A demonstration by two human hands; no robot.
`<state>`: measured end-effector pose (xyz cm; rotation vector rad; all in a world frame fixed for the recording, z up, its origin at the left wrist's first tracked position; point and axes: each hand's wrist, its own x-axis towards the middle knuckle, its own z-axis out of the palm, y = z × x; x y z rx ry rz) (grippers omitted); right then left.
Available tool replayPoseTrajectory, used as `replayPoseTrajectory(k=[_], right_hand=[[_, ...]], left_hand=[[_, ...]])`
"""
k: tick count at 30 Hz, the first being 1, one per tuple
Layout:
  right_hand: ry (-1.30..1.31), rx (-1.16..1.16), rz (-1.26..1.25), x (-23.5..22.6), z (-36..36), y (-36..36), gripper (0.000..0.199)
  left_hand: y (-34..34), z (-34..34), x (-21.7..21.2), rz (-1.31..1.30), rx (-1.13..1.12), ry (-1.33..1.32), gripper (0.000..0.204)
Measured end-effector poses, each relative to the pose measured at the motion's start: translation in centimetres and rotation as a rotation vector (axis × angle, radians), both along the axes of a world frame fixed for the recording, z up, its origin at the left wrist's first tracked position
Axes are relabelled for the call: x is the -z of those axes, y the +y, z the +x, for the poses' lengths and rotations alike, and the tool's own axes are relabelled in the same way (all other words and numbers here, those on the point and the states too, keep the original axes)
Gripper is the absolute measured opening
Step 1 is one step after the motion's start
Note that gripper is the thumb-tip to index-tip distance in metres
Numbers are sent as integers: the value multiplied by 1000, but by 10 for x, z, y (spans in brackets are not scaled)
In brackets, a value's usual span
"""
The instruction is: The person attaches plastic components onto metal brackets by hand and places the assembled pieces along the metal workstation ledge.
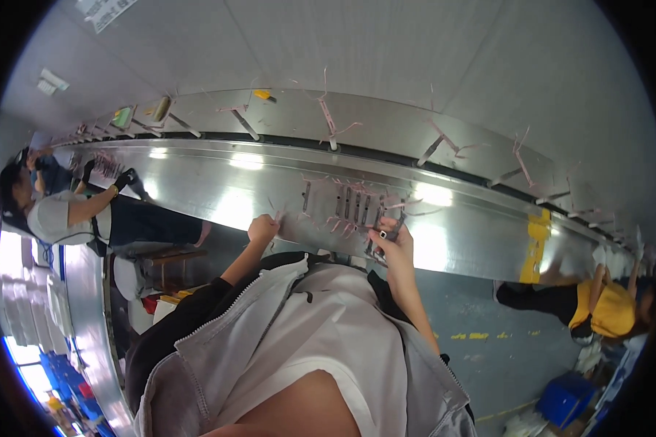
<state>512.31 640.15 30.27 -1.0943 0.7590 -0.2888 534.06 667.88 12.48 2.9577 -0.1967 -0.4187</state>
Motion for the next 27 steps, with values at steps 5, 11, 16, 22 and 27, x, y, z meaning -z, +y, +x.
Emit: replayPoseTrajectory(k=[5,11,16,22,27], right_hand=[[-1,-17,-16,-4,44,59,35],[8,-14,4,-7,96,125,35],[-1,-19,5,-1,141,176,35],[44,26,-2,5,177,241,36],[19,-5,-7,0,225,295,37]], left_hand=[[52,51,-3,-1,3,105,23],[124,108,9,-121,-13,189,25],[187,157,32,-328,-195,330,29],[237,185,5,-638,-401,405,28],[304,222,15,-747,-425,352,25]])
